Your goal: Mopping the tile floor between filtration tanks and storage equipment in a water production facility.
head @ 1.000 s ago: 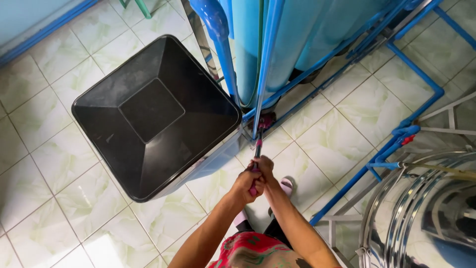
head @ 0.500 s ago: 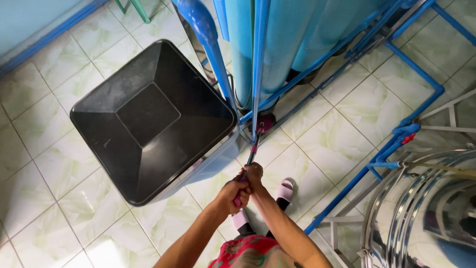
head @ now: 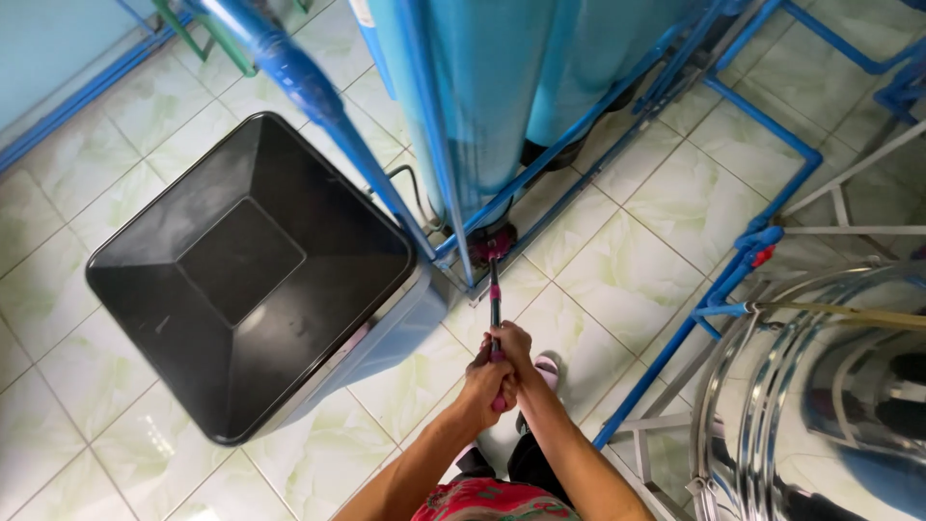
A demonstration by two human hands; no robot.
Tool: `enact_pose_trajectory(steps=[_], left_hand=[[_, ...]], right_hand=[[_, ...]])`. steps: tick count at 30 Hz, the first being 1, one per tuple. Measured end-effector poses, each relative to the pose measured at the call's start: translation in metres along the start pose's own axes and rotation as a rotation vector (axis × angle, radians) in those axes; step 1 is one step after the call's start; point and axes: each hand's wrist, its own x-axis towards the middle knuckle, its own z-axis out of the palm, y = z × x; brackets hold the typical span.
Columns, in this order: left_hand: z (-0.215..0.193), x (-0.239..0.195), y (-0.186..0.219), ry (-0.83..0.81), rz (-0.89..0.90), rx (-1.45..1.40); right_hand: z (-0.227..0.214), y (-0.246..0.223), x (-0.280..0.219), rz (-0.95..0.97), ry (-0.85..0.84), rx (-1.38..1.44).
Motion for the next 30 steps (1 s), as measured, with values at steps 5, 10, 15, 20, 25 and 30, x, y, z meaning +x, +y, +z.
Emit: enact_pose_trajectory(steps=[5, 10, 15, 20, 25, 30], left_hand=[[-0.005, -0.006, -0.011, 0.041, -0.017, 0.095], [0.028, 0.0, 0.008, 0.02, -0.002, 0.081], [0.073, 0.01, 0.03, -0.005, 0.014, 0.094], [0.105, 0.062, 0.031, -0.039, 0.027, 0.091], [0.134, 0.127, 0.025, -0.072, 0.041, 0.053], [0.158, 0.159, 0.019, -0.086, -0.019, -0.038]], right_hand=[[-0.003, 0.006, -0.011, -0.001, 0.075, -0.009], [0.012, -0.033, -0.017, 0.035, 0.119, 0.029], [0.02, -0.084, -0.006, 0.019, 0.168, 0.028], [-0.031, -0.1, 0.075, -0.075, 0.058, 0.0], [-0.035, -0.157, 0.101, -0.134, 0.042, -0.066], [-0.066, -0.182, 0.147, -0.132, 0.119, -0.175]])
